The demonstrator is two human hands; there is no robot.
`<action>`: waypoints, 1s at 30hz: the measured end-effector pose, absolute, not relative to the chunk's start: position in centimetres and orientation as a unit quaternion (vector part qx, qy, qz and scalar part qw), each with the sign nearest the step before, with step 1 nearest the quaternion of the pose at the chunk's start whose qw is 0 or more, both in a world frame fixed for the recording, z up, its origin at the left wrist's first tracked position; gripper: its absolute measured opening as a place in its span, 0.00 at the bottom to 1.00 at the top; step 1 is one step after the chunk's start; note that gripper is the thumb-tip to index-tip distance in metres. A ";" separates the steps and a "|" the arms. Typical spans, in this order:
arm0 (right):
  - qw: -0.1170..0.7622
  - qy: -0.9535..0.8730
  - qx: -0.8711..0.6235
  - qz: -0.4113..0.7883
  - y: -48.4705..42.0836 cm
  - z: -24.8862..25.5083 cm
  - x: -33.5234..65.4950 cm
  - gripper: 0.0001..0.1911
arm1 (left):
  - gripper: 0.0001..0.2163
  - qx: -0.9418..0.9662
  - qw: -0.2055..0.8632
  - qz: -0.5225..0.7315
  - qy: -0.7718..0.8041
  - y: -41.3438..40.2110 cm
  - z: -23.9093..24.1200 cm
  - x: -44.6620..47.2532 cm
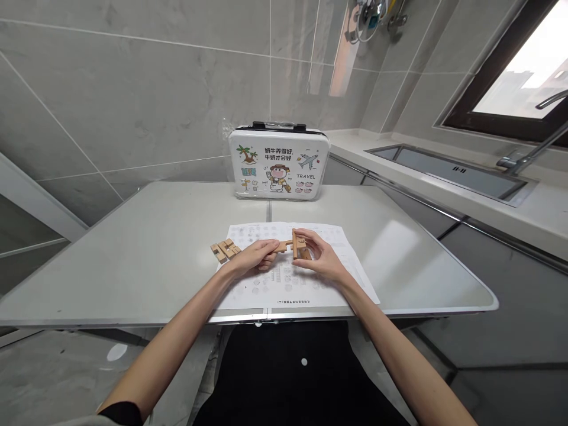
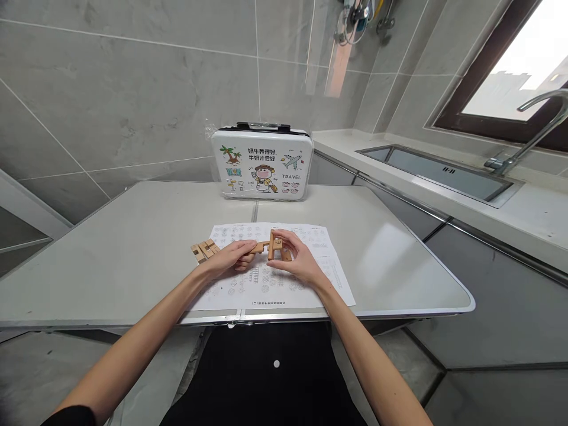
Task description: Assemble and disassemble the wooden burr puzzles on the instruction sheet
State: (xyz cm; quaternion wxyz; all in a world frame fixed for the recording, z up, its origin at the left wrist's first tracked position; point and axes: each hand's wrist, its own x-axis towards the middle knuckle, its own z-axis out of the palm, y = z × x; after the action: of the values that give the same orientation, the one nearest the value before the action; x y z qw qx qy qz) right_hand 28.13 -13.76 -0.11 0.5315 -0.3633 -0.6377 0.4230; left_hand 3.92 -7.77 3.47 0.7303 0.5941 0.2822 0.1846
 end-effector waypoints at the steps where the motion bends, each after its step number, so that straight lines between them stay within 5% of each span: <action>1: 0.529 -0.640 -0.363 0.424 -13.8 -0.1 28.2 0.39 | 0.23 0.594 0.730 0.185 0.281 -7.7 3.4 3.8; 30: 0.471 -0.671 -0.404 0.406 -14.6 0.7 27.4 0.40 | 0.21 0.619 0.722 0.172 0.256 -8.0 2.5 4.7</action>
State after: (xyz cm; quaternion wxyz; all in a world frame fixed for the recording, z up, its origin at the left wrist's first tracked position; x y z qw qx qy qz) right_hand 27.42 -14.62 0.67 0.4708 -0.4044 -0.6706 0.4062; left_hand 4.74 -7.97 2.50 0.7222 0.6192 0.2559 0.1717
